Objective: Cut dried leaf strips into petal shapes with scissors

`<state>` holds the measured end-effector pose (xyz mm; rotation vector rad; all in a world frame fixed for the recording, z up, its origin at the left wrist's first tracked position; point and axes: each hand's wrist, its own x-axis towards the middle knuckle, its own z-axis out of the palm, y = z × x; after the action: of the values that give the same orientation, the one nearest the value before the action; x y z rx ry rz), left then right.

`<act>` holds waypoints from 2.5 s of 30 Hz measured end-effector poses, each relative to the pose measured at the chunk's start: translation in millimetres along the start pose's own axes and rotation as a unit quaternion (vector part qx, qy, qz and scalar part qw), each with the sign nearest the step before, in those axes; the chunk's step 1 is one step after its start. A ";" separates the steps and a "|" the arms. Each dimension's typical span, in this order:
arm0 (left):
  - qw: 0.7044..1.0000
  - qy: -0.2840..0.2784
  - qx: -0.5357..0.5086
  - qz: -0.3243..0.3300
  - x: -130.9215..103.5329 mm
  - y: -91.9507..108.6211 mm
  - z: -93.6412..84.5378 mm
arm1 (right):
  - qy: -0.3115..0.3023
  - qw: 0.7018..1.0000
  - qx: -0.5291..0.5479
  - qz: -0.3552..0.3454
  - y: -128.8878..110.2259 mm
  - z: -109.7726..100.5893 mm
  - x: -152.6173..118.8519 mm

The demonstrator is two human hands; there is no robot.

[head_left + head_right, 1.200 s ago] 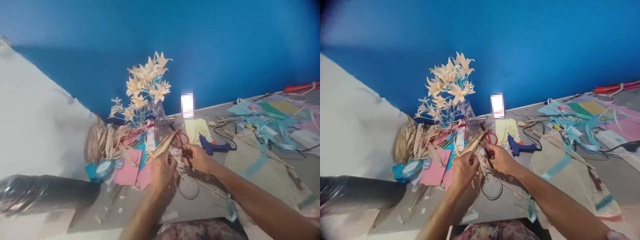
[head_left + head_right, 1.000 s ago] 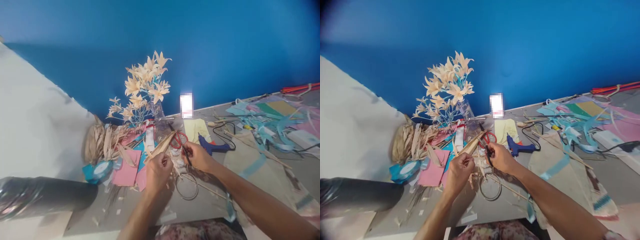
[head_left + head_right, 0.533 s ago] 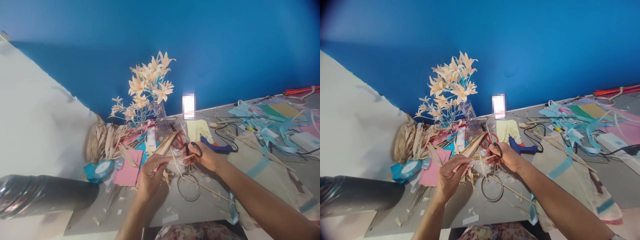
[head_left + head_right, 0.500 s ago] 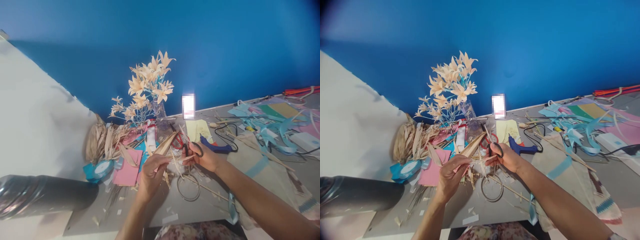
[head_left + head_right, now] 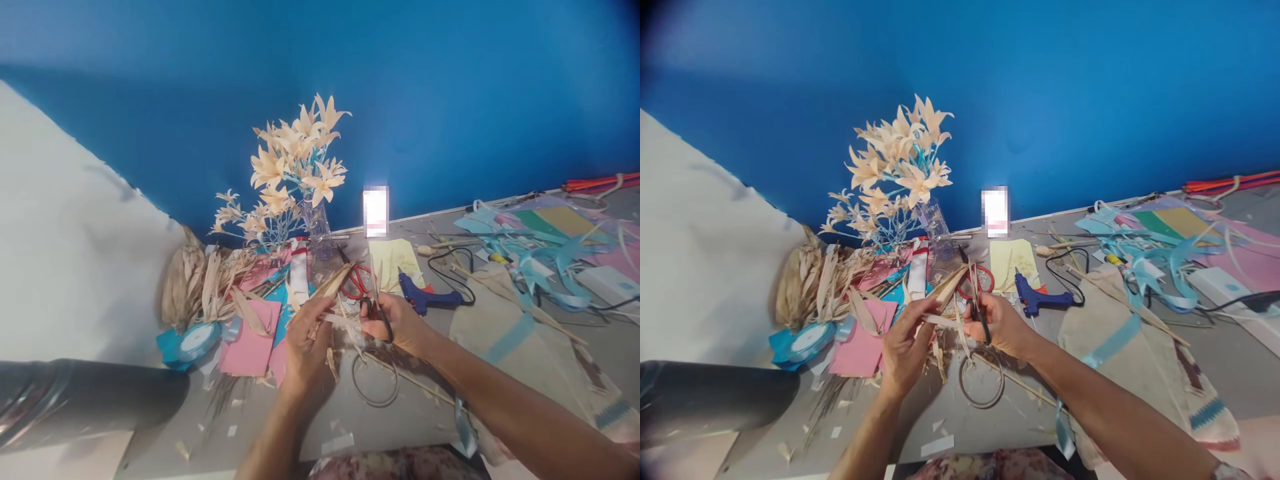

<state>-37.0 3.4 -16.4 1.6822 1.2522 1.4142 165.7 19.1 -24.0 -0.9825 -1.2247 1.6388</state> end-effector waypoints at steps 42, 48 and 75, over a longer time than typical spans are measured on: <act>0.817 -0.173 -0.384 -0.393 -4.3 4.7 33.7 | -0.078 0.992 0.054 0.086 -8.3 1.8 -4.8; 0.798 -0.148 -0.435 -0.390 -5.2 2.5 36.6 | -0.027 0.997 0.009 0.068 -12.3 0.1 -3.2; 0.894 -0.083 -0.299 -0.323 -17.1 -0.1 44.2 | 0.047 0.993 -0.108 -0.011 -4.8 2.0 -0.9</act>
<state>5.7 -6.9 -34.3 0.8322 0.9973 1.0539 165.0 18.4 -18.8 -1.1620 -1.3634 1.4483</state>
